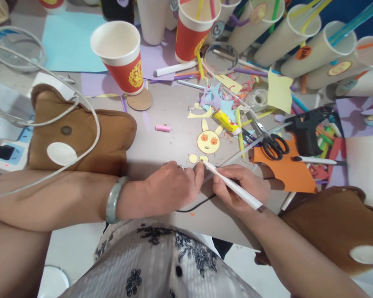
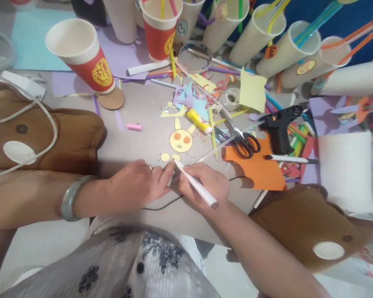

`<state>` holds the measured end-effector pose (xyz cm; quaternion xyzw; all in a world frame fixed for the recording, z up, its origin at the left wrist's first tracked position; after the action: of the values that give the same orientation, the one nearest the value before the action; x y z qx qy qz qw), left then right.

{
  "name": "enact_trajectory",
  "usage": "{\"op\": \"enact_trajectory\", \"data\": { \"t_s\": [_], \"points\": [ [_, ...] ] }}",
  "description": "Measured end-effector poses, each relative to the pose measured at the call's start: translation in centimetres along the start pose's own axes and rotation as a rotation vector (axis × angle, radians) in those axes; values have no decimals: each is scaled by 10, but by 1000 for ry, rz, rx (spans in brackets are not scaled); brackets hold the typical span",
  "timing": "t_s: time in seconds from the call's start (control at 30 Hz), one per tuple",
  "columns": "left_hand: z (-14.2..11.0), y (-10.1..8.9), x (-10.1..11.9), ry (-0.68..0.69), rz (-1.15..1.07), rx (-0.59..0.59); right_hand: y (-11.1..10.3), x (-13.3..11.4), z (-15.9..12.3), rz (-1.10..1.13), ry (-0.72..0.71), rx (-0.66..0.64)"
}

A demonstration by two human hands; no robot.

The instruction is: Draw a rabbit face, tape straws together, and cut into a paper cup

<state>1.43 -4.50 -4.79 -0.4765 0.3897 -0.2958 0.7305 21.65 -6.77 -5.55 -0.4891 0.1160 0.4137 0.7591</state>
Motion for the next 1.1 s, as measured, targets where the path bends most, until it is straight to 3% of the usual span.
{"op": "enact_trajectory", "data": {
  "t_s": [1.1],
  "points": [
    [2,-1,1,-1,-8,-32,0,0,1,-52,19,-13]
  ]
}}
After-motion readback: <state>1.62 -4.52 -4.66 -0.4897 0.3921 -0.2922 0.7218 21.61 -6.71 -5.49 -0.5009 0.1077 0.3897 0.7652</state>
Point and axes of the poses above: each hand's wrist, its own z-axis towards the middle knuckle, its own y-axis out of the palm, x = y × z, the point moved 1 cm from there along z, towards the middle knuckle, and after that the axes turned 9 degrees about z, right-handed, at the moved point
